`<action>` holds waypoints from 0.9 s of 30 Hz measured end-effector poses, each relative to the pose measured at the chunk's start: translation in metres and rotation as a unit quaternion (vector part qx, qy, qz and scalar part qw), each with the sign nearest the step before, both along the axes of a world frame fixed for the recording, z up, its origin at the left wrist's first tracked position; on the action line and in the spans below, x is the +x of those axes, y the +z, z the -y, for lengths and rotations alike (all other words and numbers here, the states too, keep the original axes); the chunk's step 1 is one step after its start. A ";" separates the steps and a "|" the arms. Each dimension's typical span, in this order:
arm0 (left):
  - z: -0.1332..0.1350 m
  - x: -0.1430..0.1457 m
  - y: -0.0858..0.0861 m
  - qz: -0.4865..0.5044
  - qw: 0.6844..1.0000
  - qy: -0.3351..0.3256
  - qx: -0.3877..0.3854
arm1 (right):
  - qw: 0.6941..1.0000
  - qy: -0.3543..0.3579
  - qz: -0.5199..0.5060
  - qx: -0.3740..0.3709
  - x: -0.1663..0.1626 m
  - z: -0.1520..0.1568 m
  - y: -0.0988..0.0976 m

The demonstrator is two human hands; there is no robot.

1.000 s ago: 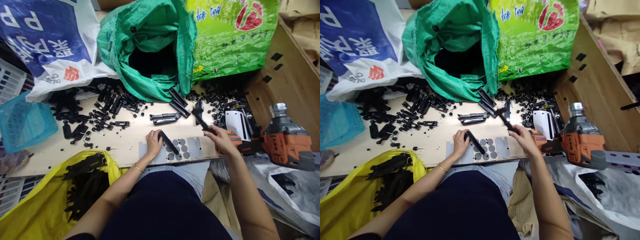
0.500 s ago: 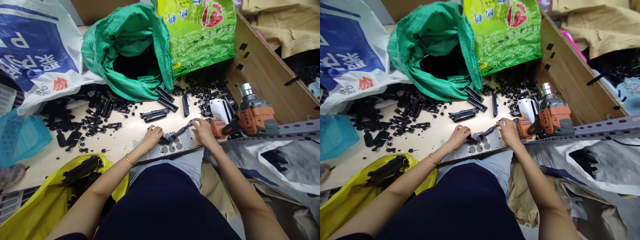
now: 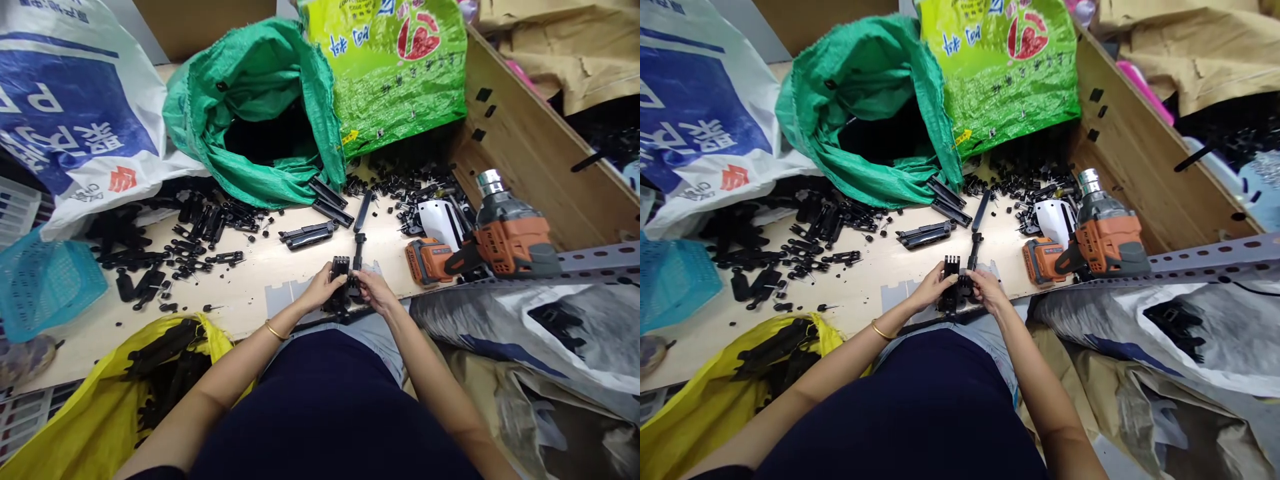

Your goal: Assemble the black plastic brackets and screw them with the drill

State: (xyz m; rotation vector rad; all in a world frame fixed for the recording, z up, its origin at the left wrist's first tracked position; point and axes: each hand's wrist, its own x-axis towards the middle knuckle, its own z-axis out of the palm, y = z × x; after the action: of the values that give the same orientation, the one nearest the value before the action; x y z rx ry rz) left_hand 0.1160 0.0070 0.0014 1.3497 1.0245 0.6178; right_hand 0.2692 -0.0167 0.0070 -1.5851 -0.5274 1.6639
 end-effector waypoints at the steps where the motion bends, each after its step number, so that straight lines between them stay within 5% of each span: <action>1: 0.002 -0.001 -0.001 0.035 0.999 0.006 -0.027 | 1.000 0.008 -0.013 -0.002 -0.001 0.003 0.001; 6: 0.012 -0.013 0.011 -0.002 0.995 0.024 -0.099 | 0.993 -0.096 -0.007 0.072 -0.011 0.004 0.012; 10: 0.020 -0.015 0.030 -0.161 0.986 0.012 0.032 | 0.980 -0.150 0.036 0.122 -0.022 -0.010 0.028; 14: 0.031 -0.010 0.040 -0.198 0.977 0.012 0.081 | 0.974 -0.163 0.061 0.141 -0.031 -0.021 0.039; 21: 0.030 -0.016 0.037 -0.173 0.981 0.066 0.056 | 0.970 -0.147 0.097 0.166 -0.038 -0.020 0.033; 27: 0.027 -0.014 0.030 -0.028 0.992 0.099 -0.069 | 0.950 -0.094 0.205 0.215 -0.053 -0.010 0.026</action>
State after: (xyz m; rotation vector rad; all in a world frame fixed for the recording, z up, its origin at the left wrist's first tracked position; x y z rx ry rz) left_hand 0.1021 -0.0204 0.0309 1.1596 1.2347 0.6459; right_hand 0.2166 -0.0070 0.0333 -1.5884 -0.8578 0.9891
